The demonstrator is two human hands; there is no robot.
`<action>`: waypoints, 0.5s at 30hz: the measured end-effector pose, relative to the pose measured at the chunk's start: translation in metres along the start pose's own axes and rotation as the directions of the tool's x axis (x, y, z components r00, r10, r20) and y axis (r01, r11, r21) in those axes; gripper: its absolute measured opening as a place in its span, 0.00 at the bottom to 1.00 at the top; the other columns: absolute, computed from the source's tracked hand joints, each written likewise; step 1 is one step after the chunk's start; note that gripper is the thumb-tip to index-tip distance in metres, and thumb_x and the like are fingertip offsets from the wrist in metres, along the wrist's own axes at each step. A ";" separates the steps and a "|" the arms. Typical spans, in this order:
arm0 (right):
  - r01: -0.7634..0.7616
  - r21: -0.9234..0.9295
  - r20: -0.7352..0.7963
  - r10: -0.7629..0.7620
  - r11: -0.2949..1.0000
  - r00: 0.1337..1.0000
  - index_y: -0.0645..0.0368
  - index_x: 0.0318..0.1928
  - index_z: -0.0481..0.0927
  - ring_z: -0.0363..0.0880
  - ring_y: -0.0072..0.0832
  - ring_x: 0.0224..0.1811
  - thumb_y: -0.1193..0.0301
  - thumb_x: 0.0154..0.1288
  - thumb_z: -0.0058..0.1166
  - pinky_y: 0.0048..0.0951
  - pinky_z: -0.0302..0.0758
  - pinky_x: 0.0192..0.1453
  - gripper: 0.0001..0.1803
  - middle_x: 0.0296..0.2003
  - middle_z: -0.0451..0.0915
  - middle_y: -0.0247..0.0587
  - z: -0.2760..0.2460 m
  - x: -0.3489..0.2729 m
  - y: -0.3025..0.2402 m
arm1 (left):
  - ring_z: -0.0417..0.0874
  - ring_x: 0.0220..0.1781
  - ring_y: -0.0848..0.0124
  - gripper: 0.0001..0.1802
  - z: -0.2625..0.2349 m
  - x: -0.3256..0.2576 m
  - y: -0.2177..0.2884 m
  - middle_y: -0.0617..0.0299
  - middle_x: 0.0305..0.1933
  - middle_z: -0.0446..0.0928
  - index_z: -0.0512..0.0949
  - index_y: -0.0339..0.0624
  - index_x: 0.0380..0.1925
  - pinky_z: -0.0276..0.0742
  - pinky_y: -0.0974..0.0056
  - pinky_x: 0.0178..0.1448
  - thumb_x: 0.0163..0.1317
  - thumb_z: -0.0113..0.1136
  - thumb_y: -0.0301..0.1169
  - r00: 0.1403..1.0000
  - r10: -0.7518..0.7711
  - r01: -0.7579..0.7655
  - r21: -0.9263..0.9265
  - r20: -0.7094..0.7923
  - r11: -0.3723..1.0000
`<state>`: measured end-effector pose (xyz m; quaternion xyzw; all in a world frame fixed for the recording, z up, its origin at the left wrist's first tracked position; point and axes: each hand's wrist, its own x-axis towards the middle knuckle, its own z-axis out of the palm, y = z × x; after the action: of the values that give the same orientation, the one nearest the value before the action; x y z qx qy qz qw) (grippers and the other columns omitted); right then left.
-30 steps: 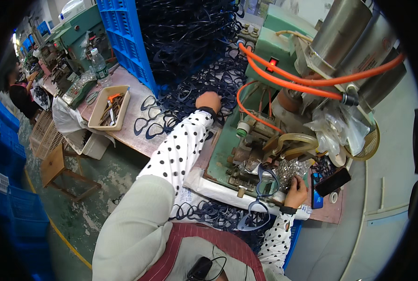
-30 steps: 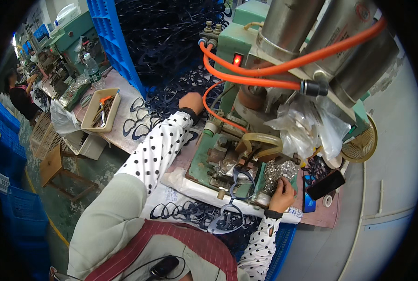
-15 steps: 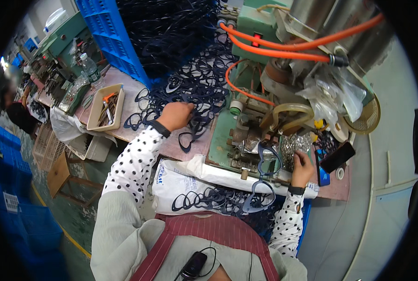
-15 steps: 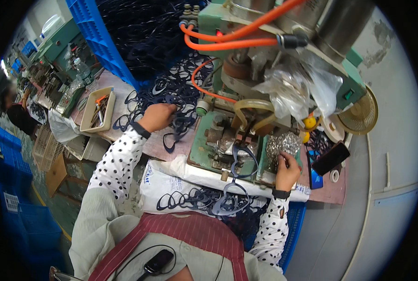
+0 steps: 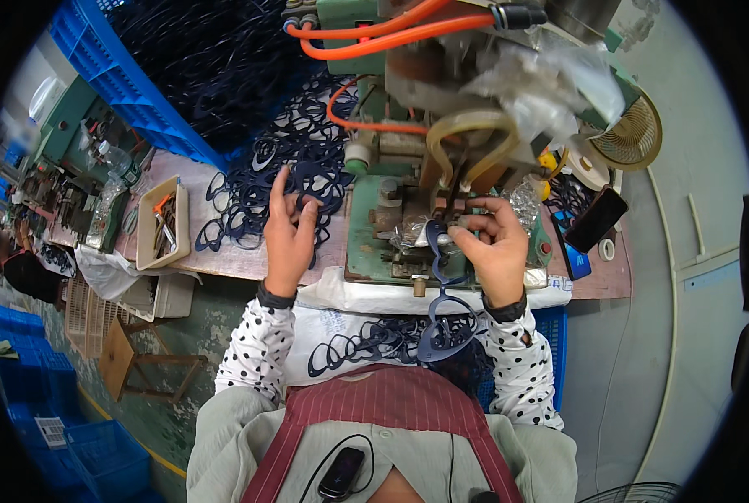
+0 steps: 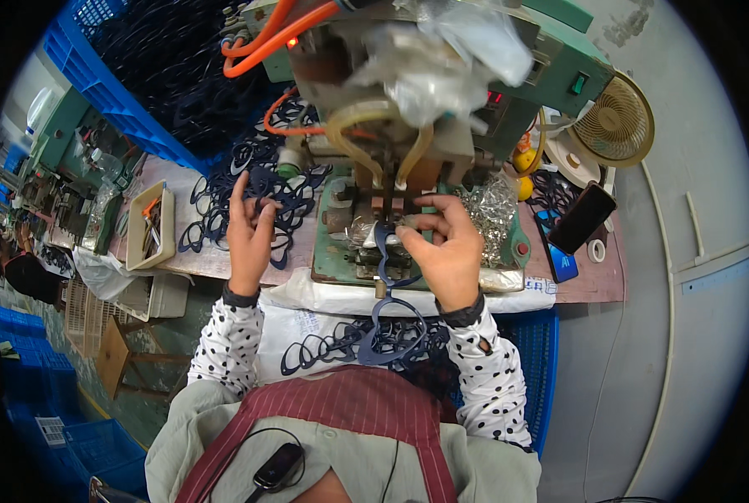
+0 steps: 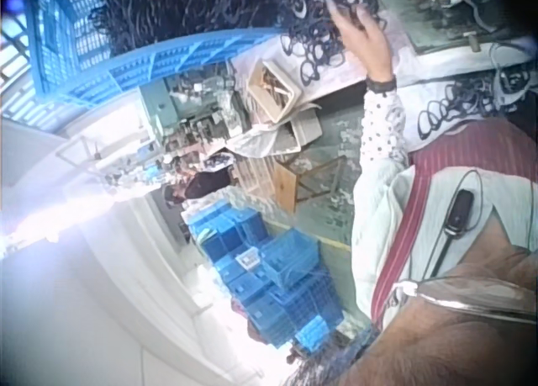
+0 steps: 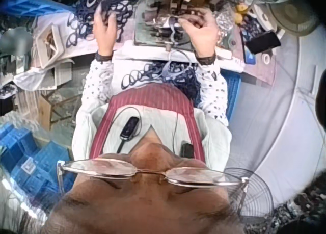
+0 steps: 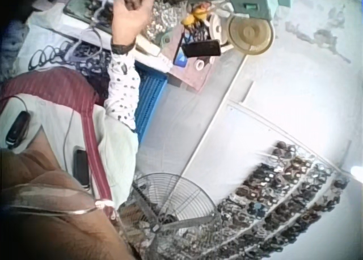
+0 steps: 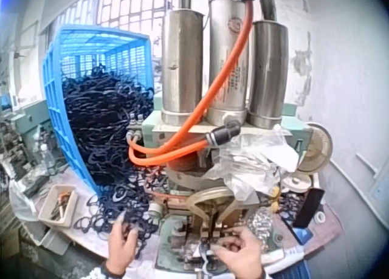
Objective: The person repeatedly picks up dark rubber loops from a pile, places them into a press machine, and removes the processed parts. The finished pieces are set aside on the table while the person continues the cycle with new loops.
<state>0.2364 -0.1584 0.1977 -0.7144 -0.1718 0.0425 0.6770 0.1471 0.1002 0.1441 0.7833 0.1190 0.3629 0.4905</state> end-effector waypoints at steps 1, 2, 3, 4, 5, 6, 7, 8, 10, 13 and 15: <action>-0.020 0.026 -0.009 0.021 0.999 1.000 0.64 0.49 0.75 0.71 0.10 0.29 0.78 0.53 0.65 0.15 0.62 0.28 0.21 0.33 0.84 0.34 0.004 0.002 -0.001 | 0.75 0.28 0.77 0.20 0.002 -0.004 0.002 0.58 0.36 0.80 0.69 0.34 0.58 0.72 0.70 0.33 0.67 0.52 0.24 0.999 0.044 -0.043 0.024 -0.033 0.999; -0.018 0.032 0.005 0.018 0.999 1.000 0.65 0.50 0.69 0.72 0.11 0.29 0.79 0.53 0.66 0.15 0.64 0.30 0.25 0.32 0.83 0.36 0.006 0.003 -0.001 | 0.76 0.28 0.77 0.17 0.005 -0.009 0.005 0.58 0.37 0.80 0.73 0.32 0.55 0.73 0.70 0.34 0.66 0.53 0.24 0.994 0.088 -0.085 0.049 -0.065 0.995; -0.007 0.080 -0.023 0.009 0.997 1.000 0.66 0.51 0.68 0.72 0.11 0.29 0.79 0.53 0.66 0.15 0.65 0.31 0.26 0.32 0.83 0.37 0.008 0.003 0.000 | 0.79 0.31 0.71 0.12 0.010 -0.014 0.025 0.55 0.38 0.81 0.79 0.31 0.47 0.75 0.67 0.37 0.65 0.54 0.22 0.995 0.057 -0.055 0.027 -0.078 0.998; 0.003 0.131 -0.040 0.002 0.991 0.999 0.66 0.51 0.67 0.72 0.11 0.30 0.79 0.52 0.66 0.15 0.66 0.32 0.27 0.32 0.83 0.37 0.012 0.004 0.003 | 0.80 0.33 0.67 0.12 0.012 -0.018 0.029 0.54 0.39 0.81 0.79 0.32 0.47 0.76 0.66 0.38 0.64 0.54 0.21 0.970 0.235 -0.233 0.045 -0.067 0.971; 0.014 0.181 -0.058 -0.003 0.983 0.998 0.67 0.51 0.67 0.72 0.11 0.30 0.80 0.52 0.66 0.16 0.68 0.32 0.27 0.31 0.83 0.37 0.017 0.004 0.003 | 0.81 0.34 0.63 0.13 0.014 -0.020 0.033 0.53 0.39 0.82 0.79 0.32 0.47 0.77 0.65 0.40 0.63 0.55 0.20 0.912 0.407 -0.404 0.061 -0.051 0.913; 0.018 0.268 -0.071 0.001 0.963 0.997 0.68 0.52 0.64 0.72 0.12 0.29 0.80 0.52 0.66 0.16 0.69 0.33 0.29 0.31 0.82 0.37 0.024 0.003 0.001 | 0.82 0.38 0.57 0.15 0.015 -0.020 0.046 0.52 0.41 0.82 0.79 0.33 0.47 0.78 0.62 0.42 0.59 0.56 0.18 0.823 0.567 -0.565 0.135 0.028 0.814; 0.022 0.236 -0.070 -0.005 0.971 0.998 0.68 0.52 0.65 0.72 0.12 0.29 0.80 0.52 0.66 0.16 0.69 0.33 0.29 0.31 0.82 0.37 0.023 0.004 0.003 | 0.83 0.41 0.57 0.19 0.020 -0.022 0.049 0.51 0.44 0.82 0.79 0.33 0.48 0.79 0.59 0.44 0.52 0.59 0.18 0.754 0.650 -0.657 0.129 0.096 0.743; 0.026 0.204 -0.069 -0.012 0.979 0.998 0.67 0.52 0.65 0.71 0.12 0.29 0.80 0.52 0.66 0.16 0.69 0.32 0.28 0.31 0.82 0.37 0.022 0.004 0.006 | 0.83 0.43 0.57 0.23 0.022 -0.024 0.051 0.51 0.46 0.81 0.79 0.34 0.49 0.80 0.56 0.46 0.48 0.60 0.20 0.686 0.705 -0.720 0.027 0.178 0.694; 0.039 0.187 -0.093 -0.022 0.982 0.995 0.67 0.51 0.66 0.71 0.12 0.27 0.80 0.52 0.66 0.16 0.68 0.30 0.28 0.31 0.82 0.37 0.022 0.002 0.008 | 0.84 0.47 0.58 0.21 0.040 -0.028 0.063 0.50 0.49 0.81 0.79 0.33 0.49 0.81 0.54 0.52 0.52 0.59 0.23 0.521 0.820 -0.820 -0.127 0.238 0.558; 0.074 -0.015 -0.039 -0.074 0.997 0.996 0.64 0.55 0.68 0.73 0.15 0.33 0.79 0.51 0.65 0.21 0.69 0.34 0.30 0.35 0.84 0.36 0.001 0.006 0.001 | 0.82 0.53 0.56 0.17 0.057 -0.034 0.079 0.49 0.54 0.79 0.79 0.34 0.49 0.77 0.51 0.61 0.58 0.57 0.23 0.396 0.842 -0.810 -0.293 0.366 0.508; 0.145 -0.196 -0.137 -0.174 0.970 0.975 0.62 0.57 0.71 0.79 0.23 0.42 0.77 0.53 0.64 0.25 0.73 0.49 0.29 0.40 0.85 0.37 -0.028 0.016 0.022 | 0.82 0.53 0.56 0.20 0.065 -0.032 0.076 0.47 0.55 0.78 0.77 0.33 0.51 0.77 0.50 0.61 0.58 0.60 0.25 0.371 0.837 -0.807 -0.305 0.403 0.505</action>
<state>0.2637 -0.1807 0.1811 -0.7592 -0.1794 -0.0832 0.6201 0.1566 0.0013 0.1777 0.7879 -0.4283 0.3434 0.2789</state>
